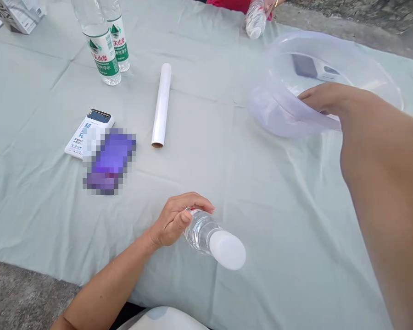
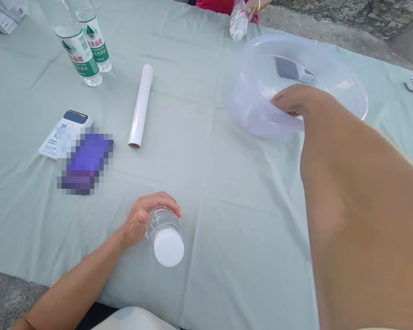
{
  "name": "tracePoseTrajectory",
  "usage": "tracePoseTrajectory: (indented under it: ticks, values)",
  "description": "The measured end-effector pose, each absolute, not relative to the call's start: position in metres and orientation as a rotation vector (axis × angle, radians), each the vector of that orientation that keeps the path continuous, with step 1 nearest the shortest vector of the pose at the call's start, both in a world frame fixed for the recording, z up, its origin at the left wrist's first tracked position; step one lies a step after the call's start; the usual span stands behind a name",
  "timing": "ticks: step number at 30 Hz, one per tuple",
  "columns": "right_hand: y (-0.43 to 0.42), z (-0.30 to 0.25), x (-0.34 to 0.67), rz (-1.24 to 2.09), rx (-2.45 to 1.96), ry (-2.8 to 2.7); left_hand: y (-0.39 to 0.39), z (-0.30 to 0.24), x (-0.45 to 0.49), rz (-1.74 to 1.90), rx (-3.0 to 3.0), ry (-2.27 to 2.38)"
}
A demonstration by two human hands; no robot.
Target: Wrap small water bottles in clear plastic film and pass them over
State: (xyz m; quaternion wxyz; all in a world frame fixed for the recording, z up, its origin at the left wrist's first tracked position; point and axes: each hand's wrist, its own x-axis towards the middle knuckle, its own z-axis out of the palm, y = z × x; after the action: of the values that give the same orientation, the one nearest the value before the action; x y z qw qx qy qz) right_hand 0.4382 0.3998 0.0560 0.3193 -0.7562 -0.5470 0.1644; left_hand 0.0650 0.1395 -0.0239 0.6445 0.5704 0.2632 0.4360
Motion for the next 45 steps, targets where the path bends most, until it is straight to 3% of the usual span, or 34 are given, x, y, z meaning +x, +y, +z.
tracePoseTrajectory:
  ticks: [3,6,10,14,16,21,25,28,39,45]
  values:
    - [0.38,0.079,0.436,0.343,-2.231,-1.117,0.138,-0.023,0.065,1.026,1.32,0.661]
    - [0.346,0.1,0.425,0.235,-1.861,-0.903,0.138,-0.024,0.066,1.138,1.38,0.742]
    - [0.26,0.099,0.395,0.686,-1.459,-1.017,0.139,-0.02,0.067,1.554,1.516,0.944]
    - [0.144,0.07,0.348,0.945,-1.486,-1.021,0.127,0.006,0.061,2.098,1.656,1.037]
    - [0.096,0.055,0.322,1.121,-1.515,-0.937,0.107,0.022,0.058,2.196,1.775,0.977]
    - [0.026,0.026,0.273,1.349,-1.433,-0.637,0.036,0.034,0.066,1.61,1.981,0.736]
    - [-0.001,0.003,0.248,1.339,-1.374,-0.589,0.001,0.011,0.079,1.02,1.433,1.021]
    - [-0.015,-0.011,0.235,1.304,-1.388,-0.72,-0.003,-0.009,0.083,0.783,1.068,1.018]
    - [-0.016,-0.022,0.253,1.18,-1.652,-0.849,-0.001,-0.017,0.081,0.727,0.7,1.064]
    - [0.057,-0.007,0.29,0.79,-1.603,-0.865,0.001,-0.014,0.081,0.701,0.675,1.085]
